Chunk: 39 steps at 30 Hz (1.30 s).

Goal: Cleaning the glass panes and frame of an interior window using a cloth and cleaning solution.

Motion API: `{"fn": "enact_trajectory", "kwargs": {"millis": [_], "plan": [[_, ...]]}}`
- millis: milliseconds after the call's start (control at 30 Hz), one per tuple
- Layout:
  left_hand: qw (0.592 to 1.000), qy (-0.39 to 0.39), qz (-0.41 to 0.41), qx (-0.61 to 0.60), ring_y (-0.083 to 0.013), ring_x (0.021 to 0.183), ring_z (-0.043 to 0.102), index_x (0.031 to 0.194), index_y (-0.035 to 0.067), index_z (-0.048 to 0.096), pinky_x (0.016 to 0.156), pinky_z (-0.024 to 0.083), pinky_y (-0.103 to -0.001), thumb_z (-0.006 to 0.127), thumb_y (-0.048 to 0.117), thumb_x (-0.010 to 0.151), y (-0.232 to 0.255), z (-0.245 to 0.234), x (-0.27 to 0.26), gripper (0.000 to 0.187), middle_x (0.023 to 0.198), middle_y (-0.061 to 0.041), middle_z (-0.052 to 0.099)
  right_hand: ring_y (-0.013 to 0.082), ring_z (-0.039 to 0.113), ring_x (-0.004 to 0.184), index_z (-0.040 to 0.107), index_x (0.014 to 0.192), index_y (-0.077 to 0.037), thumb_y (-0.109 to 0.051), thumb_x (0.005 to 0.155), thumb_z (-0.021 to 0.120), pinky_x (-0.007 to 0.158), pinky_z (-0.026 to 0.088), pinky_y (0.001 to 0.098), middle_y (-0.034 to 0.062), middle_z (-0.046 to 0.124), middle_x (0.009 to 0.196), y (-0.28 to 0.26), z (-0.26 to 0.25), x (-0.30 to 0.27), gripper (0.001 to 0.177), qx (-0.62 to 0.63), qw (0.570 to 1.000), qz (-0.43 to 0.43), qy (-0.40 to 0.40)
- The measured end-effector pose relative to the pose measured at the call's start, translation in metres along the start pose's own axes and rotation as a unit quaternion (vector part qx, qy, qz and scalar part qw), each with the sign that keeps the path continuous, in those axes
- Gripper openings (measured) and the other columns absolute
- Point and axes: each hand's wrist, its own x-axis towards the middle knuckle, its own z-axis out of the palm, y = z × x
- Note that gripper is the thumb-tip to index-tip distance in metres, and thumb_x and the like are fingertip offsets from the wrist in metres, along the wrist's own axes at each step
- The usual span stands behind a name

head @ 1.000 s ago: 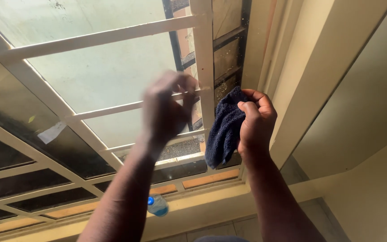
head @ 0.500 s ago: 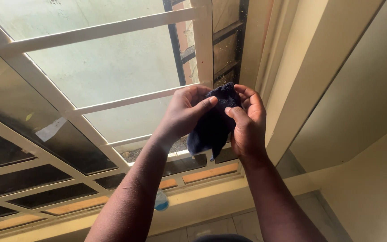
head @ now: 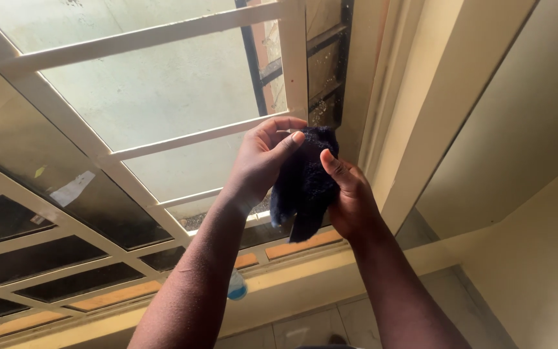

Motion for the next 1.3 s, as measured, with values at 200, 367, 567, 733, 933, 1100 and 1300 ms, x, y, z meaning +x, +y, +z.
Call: {"fn": "enact_trajectory", "kwargs": {"millis": [200, 367, 567, 733, 933, 1100, 1300], "plan": [[1.000, 0.010, -0.020, 0.001, -0.0121, 0.092, 0.070, 0.121, -0.001, 0.066, 0.084, 0.059, -0.028, 0.068, 0.016, 0.098, -0.018, 0.002, 0.002, 0.029, 0.103, -0.010, 0.075, 0.0217, 0.069, 0.107, 0.061, 0.127, -0.003, -0.032, 0.098, 0.057, 0.097, 0.054, 0.0385, 0.0097, 0.071, 0.116, 0.000, 0.002, 0.000, 0.041, 0.077, 0.994, 0.003, 0.074], [0.999, 0.007, 0.000, 0.037, -0.0104, 0.094, 0.069, 0.117, -0.002, 0.069, 0.087, 0.058, -0.027, 0.070, 0.016, 0.097, -0.028, 0.006, 0.020, 0.027, 0.103, -0.008, 0.075, 0.0231, 0.069, 0.104, 0.061, 0.125, -0.002, -0.031, 0.097, 0.054, 0.096, 0.054, 0.0394, 0.0101, 0.071, 0.114, -0.007, -0.010, 0.009, 0.041, 0.108, 0.989, 0.009, 0.100], [1.000, -0.005, 0.011, 0.029, -0.0099, 0.092, 0.068, 0.116, -0.003, 0.069, 0.084, 0.057, -0.026, 0.071, 0.017, 0.098, -0.031, 0.013, 0.048, 0.027, 0.102, -0.007, 0.075, 0.0235, 0.070, 0.101, 0.061, 0.127, -0.003, -0.031, 0.098, 0.057, 0.094, 0.055, 0.0411, 0.0103, 0.072, 0.112, -0.023, -0.040, 0.026, 0.040, 0.155, 0.985, 0.059, 0.035], [0.999, 0.011, 0.012, 0.045, -0.0089, 0.090, 0.069, 0.115, -0.003, 0.070, 0.082, 0.057, -0.025, 0.071, 0.018, 0.097, -0.027, 0.025, 0.060, 0.028, 0.100, -0.006, 0.075, 0.0235, 0.069, 0.102, 0.061, 0.130, -0.005, -0.037, 0.102, 0.058, 0.092, 0.055, 0.0420, 0.0099, 0.071, 0.113, -0.032, -0.049, 0.030, 0.042, 0.129, 0.990, 0.052, 0.016], [0.993, 0.023, 0.035, 0.107, -0.0079, 0.084, 0.068, 0.110, -0.003, 0.071, 0.076, 0.057, -0.024, 0.073, 0.020, 0.097, -0.033, 0.031, 0.069, 0.027, 0.093, -0.005, 0.076, 0.0248, 0.069, 0.107, 0.056, 0.134, -0.001, -0.034, 0.096, 0.061, 0.098, 0.055, 0.0415, 0.0126, 0.070, 0.119, -0.036, -0.061, 0.031, 0.051, 0.121, 0.992, 0.044, 0.009], [0.988, 0.023, 0.044, 0.146, -0.0072, 0.083, 0.070, 0.109, -0.002, 0.072, 0.075, 0.058, -0.023, 0.074, 0.021, 0.095, -0.026, 0.038, 0.072, 0.027, 0.091, -0.005, 0.077, 0.0247, 0.066, 0.114, 0.052, 0.139, -0.001, -0.023, 0.088, 0.066, 0.105, 0.052, 0.0421, 0.0111, 0.068, 0.123, -0.035, -0.072, 0.035, 0.057, 0.108, 0.993, 0.035, -0.013], [0.988, 0.015, 0.021, 0.154, -0.0077, 0.078, 0.069, 0.105, -0.002, 0.074, 0.071, 0.057, -0.024, 0.076, 0.021, 0.094, -0.025, 0.035, 0.073, 0.025, 0.087, -0.005, 0.076, 0.0269, 0.066, 0.113, 0.055, 0.136, 0.002, -0.041, 0.098, 0.060, 0.101, 0.051, 0.0439, 0.0154, 0.068, 0.122, -0.055, -0.051, 0.035, 0.058, 0.145, 0.985, 0.056, -0.071]]}}
